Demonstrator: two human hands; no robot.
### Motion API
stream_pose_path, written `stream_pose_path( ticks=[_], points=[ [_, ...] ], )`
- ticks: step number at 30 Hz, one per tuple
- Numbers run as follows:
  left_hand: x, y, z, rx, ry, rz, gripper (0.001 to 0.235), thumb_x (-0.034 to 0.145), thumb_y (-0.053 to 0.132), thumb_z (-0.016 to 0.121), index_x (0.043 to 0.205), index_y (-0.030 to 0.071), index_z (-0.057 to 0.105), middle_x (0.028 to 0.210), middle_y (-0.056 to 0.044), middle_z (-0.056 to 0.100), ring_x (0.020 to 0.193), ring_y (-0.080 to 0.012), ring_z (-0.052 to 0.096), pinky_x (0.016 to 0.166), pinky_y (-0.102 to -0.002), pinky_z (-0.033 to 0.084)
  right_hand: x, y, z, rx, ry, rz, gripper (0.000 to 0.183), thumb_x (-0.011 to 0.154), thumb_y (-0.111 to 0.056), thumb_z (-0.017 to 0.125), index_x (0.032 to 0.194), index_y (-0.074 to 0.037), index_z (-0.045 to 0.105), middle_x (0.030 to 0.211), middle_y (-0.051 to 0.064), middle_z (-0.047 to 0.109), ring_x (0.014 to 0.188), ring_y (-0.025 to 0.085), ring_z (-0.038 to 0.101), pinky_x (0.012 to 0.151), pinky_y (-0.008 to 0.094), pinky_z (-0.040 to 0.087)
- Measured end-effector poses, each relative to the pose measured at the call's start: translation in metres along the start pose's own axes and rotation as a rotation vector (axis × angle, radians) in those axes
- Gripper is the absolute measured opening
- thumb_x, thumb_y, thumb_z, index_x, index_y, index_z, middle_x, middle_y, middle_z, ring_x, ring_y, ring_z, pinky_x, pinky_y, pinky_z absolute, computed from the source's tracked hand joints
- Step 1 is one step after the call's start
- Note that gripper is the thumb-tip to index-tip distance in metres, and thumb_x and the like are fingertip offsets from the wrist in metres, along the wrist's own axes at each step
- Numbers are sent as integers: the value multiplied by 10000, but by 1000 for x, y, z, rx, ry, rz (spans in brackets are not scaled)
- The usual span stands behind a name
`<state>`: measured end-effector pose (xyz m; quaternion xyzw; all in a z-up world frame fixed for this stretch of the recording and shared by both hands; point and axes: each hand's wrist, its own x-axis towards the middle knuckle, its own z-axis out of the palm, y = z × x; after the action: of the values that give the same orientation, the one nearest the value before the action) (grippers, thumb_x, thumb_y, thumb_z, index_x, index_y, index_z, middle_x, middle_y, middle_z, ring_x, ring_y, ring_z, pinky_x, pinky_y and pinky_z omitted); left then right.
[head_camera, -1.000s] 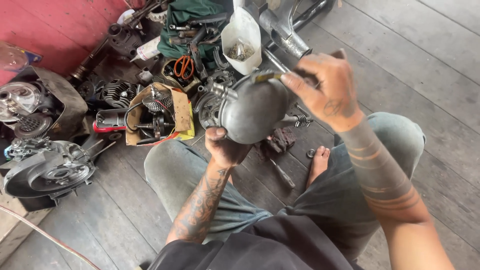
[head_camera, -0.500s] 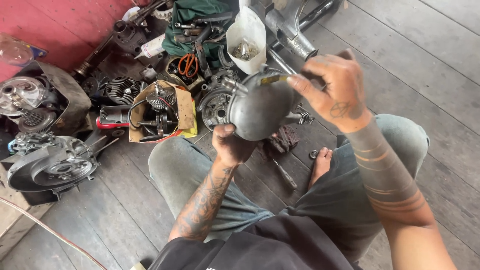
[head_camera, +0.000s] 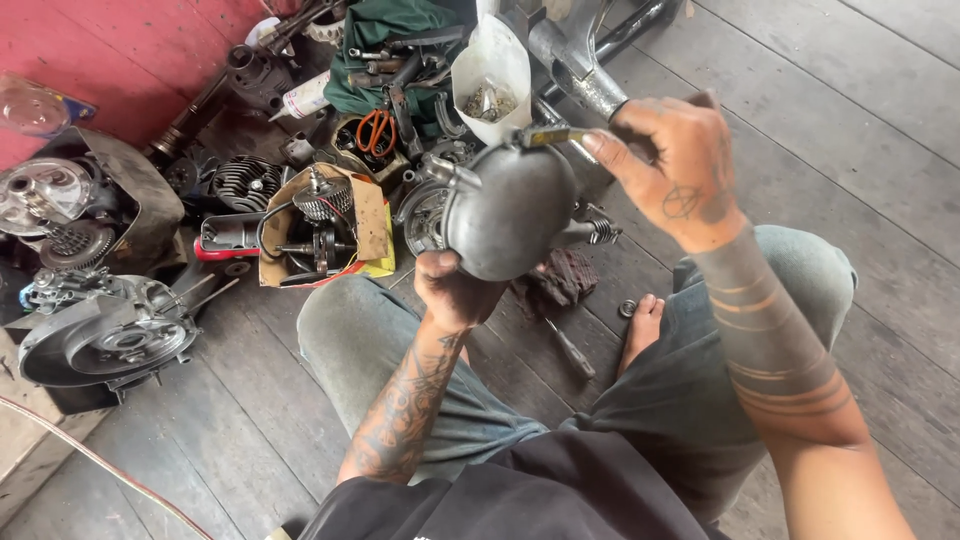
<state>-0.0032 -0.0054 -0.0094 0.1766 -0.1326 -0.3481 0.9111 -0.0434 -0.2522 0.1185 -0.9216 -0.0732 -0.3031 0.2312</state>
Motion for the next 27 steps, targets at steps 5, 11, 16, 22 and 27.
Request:
stream_pose_path(
  ticks=[5, 11, 16, 22, 27],
  points=[
    [-3, 1, -7, 19, -35, -4, 834, 768, 394, 625, 1508, 52, 451, 1476, -203, 469, 1330, -402, 467, 1072, -526, 444, -1, -10, 0, 5, 32, -14, 375, 1037, -321, 763, 821, -23, 693, 707, 24, 601, 644, 194, 485, 872, 336, 349],
    [8, -13, 8, -92, -57, 170, 901, 643, 352, 504, 1433, -77, 557, 1267, -292, 678, 1131, -415, 655, 1166, -537, 341, -2, 21, 17, 216, -24, 75, 424, 1127, -351, 670, 787, -98, 651, 623, 55, 542, 600, 206, 492, 724, 341, 395],
    [15, 1, 26, -66, -53, 200, 919, 595, 337, 520, 1420, -63, 577, 1270, -277, 674, 1144, -411, 648, 1165, -544, 341, 5, -2, 9, 251, 8, 18, 409, 1106, -302, 702, 776, -65, 652, 615, 72, 524, 578, 211, 475, 677, 337, 385],
    [12, -3, 17, -85, -75, 195, 900, 617, 338, 518, 1418, -71, 571, 1282, -278, 670, 1165, -420, 644, 1171, -551, 335, 1, 34, 10, 243, -115, 166, 449, 1123, -330, 689, 759, -79, 614, 565, 80, 500, 541, 195, 460, 594, 317, 378],
    [11, -5, 4, -57, -169, 221, 901, 658, 307, 502, 1480, -64, 509, 1298, -280, 662, 1155, -412, 653, 1160, -549, 364, 1, 13, 12, 392, -190, 332, 462, 1087, -431, 611, 733, -134, 627, 543, -2, 499, 521, 122, 430, 553, 263, 359]
  ],
)
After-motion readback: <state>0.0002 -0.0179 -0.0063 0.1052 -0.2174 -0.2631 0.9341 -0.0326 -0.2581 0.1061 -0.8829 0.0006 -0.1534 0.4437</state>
